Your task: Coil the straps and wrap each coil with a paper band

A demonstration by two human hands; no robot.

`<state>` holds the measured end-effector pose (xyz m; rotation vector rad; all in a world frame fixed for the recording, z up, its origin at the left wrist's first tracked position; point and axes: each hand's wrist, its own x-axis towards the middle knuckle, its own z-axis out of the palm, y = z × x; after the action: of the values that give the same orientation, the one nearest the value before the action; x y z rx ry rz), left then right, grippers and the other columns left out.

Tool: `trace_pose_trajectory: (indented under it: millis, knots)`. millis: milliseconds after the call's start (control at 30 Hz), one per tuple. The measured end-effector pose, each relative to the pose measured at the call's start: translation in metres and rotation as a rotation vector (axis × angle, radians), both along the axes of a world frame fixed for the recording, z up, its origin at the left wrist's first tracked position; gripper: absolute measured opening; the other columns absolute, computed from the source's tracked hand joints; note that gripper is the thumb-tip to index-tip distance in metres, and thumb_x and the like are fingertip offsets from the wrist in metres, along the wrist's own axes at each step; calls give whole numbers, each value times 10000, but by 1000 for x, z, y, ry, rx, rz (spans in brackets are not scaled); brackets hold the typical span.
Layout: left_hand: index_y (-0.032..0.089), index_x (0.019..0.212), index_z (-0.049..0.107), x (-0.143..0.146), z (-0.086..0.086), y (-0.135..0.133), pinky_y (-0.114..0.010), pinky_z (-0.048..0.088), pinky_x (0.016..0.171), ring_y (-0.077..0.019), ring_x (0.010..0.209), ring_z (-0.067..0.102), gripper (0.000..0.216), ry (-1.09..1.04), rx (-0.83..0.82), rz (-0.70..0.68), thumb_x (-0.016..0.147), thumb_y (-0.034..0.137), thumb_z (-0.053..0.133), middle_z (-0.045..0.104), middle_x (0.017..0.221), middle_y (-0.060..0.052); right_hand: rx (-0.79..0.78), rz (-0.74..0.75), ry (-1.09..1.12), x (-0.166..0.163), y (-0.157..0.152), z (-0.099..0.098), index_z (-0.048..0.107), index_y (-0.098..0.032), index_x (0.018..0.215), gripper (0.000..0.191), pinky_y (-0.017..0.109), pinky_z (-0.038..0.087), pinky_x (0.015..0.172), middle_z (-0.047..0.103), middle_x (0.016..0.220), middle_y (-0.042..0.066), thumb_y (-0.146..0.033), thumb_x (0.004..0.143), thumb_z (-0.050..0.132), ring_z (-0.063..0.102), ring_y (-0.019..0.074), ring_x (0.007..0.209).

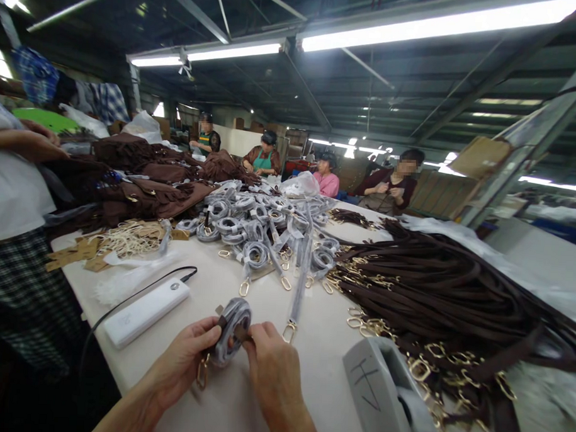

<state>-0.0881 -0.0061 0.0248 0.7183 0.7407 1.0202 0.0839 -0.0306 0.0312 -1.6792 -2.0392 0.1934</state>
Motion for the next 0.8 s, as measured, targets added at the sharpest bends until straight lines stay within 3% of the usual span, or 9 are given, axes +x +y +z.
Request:
trace_pose_trajectory:
  millis: [233, 467, 633, 800]
  knots:
    - [95, 853, 731, -1, -6, 2, -211, 475, 600, -128, 606, 612, 477, -33, -41, 9, 549, 409, 922, 718, 701, -78, -62, 33, -24, -1, -3, 4, 628, -184, 871, 72, 277, 371, 649, 673, 883, 48, -119, 862, 597, 639, 215, 781]
    - [98, 828, 733, -3, -3, 1, -209, 469, 600, -129, 610, 613, 477, -29, -28, -9, 534, 417, 929, 716, 698, -73, -297, 157, 388, 14, 2, 16, 631, -196, 715, 83, 237, 346, 582, 570, 629, -38, -129, 761, 612, 520, 137, 617]
    - [105, 819, 731, -3, 0, 0, -209, 468, 610, -123, 611, 606, 461, -19, -19, -20, 550, 428, 919, 716, 697, -68, -255, 113, 394, 14, 4, 16, 571, -197, 641, 110, 248, 327, 584, 540, 620, -35, -146, 719, 631, 487, 135, 621]
    - [111, 843, 733, -4, -2, -2, -206, 451, 584, -110, 580, 584, 455, -19, -6, -41, 566, 426, 911, 709, 692, -57, -458, 54, 746, 13, 5, 7, 559, -196, 723, 121, 226, 305, 482, 513, 545, -63, -175, 625, 627, 438, 113, 511]
